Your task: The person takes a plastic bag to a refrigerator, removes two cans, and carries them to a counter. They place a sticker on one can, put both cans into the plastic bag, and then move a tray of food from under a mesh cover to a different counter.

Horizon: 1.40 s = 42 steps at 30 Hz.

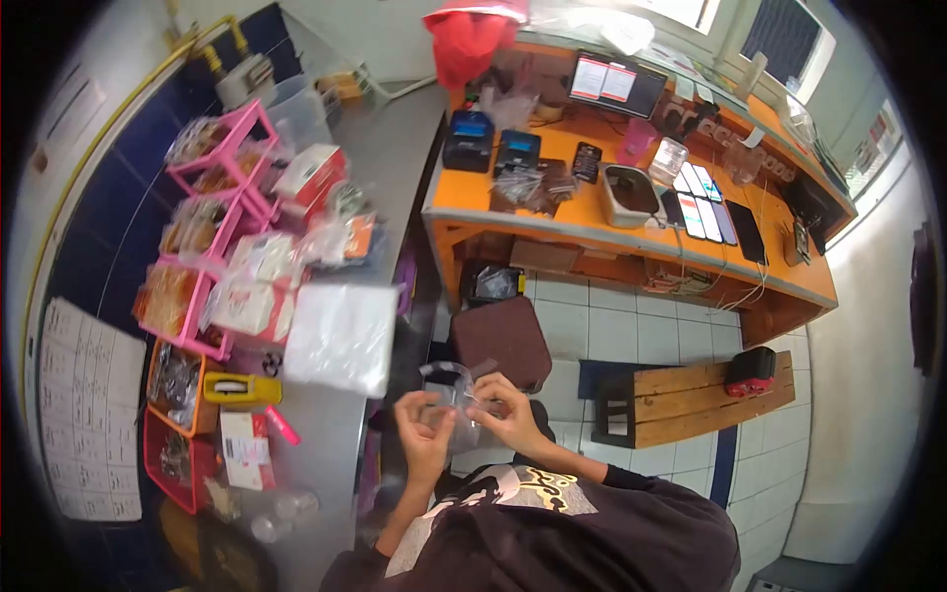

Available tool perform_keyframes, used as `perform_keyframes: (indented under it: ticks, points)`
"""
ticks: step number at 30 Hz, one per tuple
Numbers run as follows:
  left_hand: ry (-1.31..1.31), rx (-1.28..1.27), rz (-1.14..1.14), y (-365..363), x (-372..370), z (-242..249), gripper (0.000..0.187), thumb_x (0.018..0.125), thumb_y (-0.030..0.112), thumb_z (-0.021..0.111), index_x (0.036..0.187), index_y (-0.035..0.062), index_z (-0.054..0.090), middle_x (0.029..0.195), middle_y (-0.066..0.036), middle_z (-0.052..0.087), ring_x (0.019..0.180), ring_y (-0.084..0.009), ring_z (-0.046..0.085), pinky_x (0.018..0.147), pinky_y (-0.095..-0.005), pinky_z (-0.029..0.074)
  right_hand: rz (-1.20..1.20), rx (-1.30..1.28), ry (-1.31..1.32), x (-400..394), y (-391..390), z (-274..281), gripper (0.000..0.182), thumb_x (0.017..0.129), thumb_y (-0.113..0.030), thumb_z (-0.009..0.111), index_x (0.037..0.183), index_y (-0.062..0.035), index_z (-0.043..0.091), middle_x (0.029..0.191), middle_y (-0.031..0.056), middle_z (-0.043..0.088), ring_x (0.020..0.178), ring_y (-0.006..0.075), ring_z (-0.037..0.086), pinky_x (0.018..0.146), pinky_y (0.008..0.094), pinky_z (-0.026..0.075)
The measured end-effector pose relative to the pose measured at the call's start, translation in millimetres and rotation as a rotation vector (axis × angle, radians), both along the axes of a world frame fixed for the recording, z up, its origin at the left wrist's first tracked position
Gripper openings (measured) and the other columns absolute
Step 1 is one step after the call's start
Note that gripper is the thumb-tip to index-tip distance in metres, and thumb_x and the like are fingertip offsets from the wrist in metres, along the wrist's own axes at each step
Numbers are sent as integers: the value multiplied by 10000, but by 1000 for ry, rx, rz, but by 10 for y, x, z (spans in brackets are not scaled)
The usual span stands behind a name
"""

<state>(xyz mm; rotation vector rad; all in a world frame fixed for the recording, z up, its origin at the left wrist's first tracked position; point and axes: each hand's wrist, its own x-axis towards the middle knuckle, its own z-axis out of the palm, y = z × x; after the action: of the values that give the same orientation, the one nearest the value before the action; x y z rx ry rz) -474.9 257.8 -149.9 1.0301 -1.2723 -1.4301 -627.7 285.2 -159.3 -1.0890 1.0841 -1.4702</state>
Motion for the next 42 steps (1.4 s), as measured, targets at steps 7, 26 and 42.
perform_keyframes:
  ticks: [7,26,42]
  points:
    - [127,158,-394,-368,-1600,-29,380,790,-71,582,1126,11,426,985,-90,591,906,-128,571,796,-238,454,-58,-67,155,-1687,-165,126,130,735,-14,680,763,-15,553,887,45,530,806,103,517,646,223,427]
    - [319,-61,-1052,-456,-2910,621,105,842,88,579,887,0,546,884,-47,519,771,-96,493,650,-245,409,342,-175,-449,-3163,228,647,162,779,-112,655,794,21,563,722,74,571,671,131,534,612,256,425]
    - [759,162,-1093,-407,-2843,533,110,868,115,532,927,25,510,826,-41,488,778,-129,460,657,-258,393,286,-102,-557,-3199,306,614,154,796,-117,648,783,14,569,716,97,605,658,152,578,608,230,441]
